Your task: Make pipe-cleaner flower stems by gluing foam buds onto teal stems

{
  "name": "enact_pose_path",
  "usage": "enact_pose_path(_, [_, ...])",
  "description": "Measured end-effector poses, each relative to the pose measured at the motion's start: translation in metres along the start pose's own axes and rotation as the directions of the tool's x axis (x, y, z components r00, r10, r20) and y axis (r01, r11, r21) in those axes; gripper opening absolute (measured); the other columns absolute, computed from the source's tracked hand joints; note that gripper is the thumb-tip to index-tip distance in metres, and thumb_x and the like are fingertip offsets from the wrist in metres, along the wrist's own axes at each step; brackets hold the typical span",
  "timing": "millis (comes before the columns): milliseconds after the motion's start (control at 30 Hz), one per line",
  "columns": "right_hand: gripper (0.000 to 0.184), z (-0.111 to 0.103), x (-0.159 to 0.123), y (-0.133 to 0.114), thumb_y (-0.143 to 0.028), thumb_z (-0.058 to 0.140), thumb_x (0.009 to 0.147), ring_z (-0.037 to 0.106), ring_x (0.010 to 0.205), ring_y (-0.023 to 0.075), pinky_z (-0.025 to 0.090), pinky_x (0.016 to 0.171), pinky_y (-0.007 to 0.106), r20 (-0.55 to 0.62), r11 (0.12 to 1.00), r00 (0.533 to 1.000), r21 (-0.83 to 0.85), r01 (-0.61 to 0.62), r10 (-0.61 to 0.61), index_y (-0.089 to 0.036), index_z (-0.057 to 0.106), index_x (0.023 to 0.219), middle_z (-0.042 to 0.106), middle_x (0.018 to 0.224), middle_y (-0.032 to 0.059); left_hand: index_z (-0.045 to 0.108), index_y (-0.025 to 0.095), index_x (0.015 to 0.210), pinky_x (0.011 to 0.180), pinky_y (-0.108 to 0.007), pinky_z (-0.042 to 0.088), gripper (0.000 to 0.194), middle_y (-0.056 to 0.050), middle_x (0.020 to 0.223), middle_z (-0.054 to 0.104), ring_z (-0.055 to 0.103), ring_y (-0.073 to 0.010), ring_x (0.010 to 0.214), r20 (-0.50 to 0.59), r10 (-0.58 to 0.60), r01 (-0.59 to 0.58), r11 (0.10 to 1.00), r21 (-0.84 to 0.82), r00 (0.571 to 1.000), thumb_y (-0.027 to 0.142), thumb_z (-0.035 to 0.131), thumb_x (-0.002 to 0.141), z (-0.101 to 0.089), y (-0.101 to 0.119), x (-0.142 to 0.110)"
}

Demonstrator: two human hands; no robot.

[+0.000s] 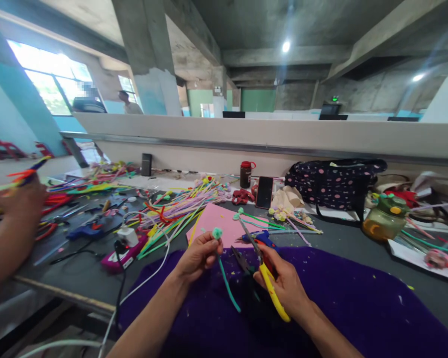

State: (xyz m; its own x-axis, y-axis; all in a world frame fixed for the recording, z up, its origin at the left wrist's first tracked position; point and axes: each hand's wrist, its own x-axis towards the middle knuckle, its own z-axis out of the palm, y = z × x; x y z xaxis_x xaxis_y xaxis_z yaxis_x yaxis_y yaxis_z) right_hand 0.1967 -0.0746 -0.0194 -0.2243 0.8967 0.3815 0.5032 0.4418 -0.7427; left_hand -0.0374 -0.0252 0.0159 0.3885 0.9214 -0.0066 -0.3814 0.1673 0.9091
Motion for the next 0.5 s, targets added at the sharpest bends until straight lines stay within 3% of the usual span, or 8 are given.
enact_pose_path(267, [0.050, -0.050, -0.019, 0.035, -0.040, 0.054, 0.077, 0.064, 0.075, 0.0180, 0.050, 0.063, 0.023, -0.035, 0.950, 0.999, -0.308, -0.048, 0.039, -0.021, 0.046, 0.122, 0.067, 0.090, 0.0040, 0.060, 0.011, 0.072, 0.030, -0.014, 0.020, 0.022, 0.000, 0.053, 0.058, 0.037, -0.0008, 0.031, 0.003, -0.075, 0.075, 0.996, -0.051, 0.997, 0.031, 0.065, 0.068, -0.007, 0.013, 0.012])
enact_pose_path(433, [0.048, -0.092, -0.057, 0.066, -0.046, 0.055, 0.074, 0.065, 0.085, 0.0236, 0.053, 0.069, 0.029, -0.017, 0.792, 0.995, -0.604, -0.091, 0.102, -0.028, 0.054, 0.118, 0.065, 0.105, 0.0051, 0.057, 0.012, 0.070, 0.031, -0.015, 0.019, 0.018, 0.000, 0.054, 0.058, 0.037, -0.0017, 0.031, 0.034, -0.101, 0.103, 0.994, -0.043, 0.994, 0.030, 0.061, 0.070, -0.011, 0.003, 0.013])
enact_pose_path(500, [0.046, -0.105, -0.069, 0.078, -0.047, 0.053, 0.074, 0.066, 0.080, 0.0257, 0.054, 0.063, 0.032, -0.024, 0.703, 0.988, -0.699, -0.126, 0.154, -0.029, 0.057, 0.116, 0.068, 0.098, 0.0052, 0.057, 0.012, 0.069, 0.030, -0.015, 0.019, 0.017, 0.000, 0.054, 0.058, 0.037, -0.0019, 0.031, 0.038, -0.119, 0.121, 0.990, -0.068, 0.992, 0.028, 0.059, 0.071, -0.012, -0.001, 0.012])
